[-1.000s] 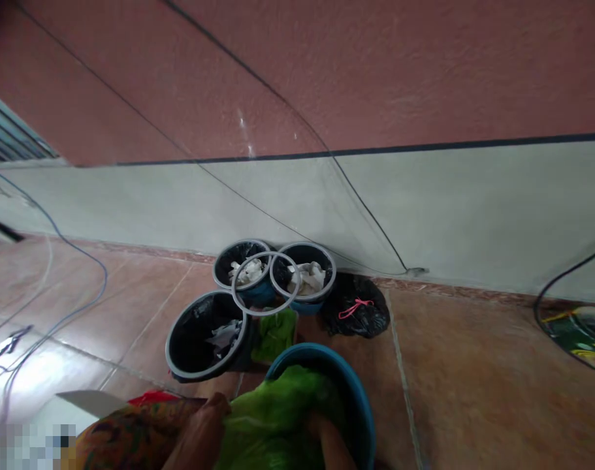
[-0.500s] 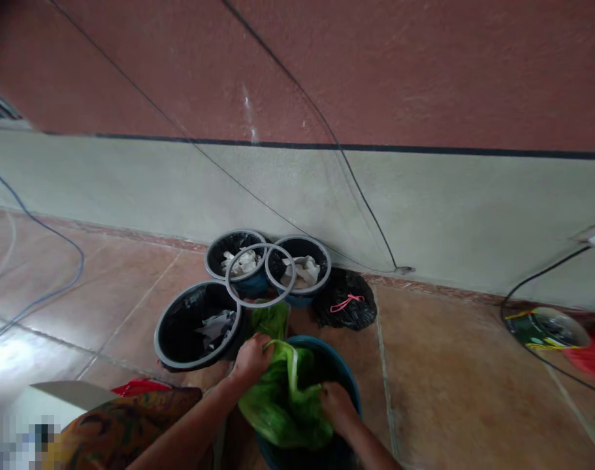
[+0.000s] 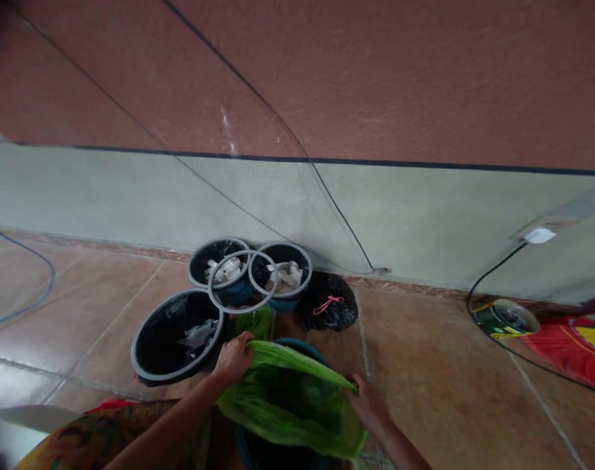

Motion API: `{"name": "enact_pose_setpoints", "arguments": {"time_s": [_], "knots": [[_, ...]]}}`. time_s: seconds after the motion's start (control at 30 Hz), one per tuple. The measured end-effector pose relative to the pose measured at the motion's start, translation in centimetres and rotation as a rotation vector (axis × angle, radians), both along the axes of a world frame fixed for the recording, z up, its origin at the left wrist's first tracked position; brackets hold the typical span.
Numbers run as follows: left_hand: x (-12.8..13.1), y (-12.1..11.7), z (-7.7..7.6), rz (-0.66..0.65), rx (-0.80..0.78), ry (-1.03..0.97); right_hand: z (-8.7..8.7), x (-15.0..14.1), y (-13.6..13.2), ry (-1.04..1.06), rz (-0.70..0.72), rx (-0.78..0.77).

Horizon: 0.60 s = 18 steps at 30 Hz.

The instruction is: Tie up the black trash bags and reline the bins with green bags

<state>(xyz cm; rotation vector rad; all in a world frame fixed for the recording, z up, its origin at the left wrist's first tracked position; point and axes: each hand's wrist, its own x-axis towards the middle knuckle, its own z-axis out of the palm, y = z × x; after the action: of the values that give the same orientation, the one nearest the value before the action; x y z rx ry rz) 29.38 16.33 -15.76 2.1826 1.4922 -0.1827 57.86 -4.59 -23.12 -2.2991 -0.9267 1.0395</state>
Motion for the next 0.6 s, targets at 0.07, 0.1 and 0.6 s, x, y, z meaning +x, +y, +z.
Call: {"name": "enact_pose_setpoints", "arguments": {"time_s": [0.07,0.1,0.6], "knots": [[0.7,0.5,0.6,-0.053,-0.005,-0.019,0.6,0.1,1.5,0.007,0.047,0.033],[1.1,0.8,0.8,-0.076,-0.028,-0.023,1.0,0.3,2.1,0.015,0.077,0.052],[4.8,2.6,-3.1,0.001,-0.109,-0.121,1.1,-0.4,5.0,0.041,-0.023,0.068]]}}
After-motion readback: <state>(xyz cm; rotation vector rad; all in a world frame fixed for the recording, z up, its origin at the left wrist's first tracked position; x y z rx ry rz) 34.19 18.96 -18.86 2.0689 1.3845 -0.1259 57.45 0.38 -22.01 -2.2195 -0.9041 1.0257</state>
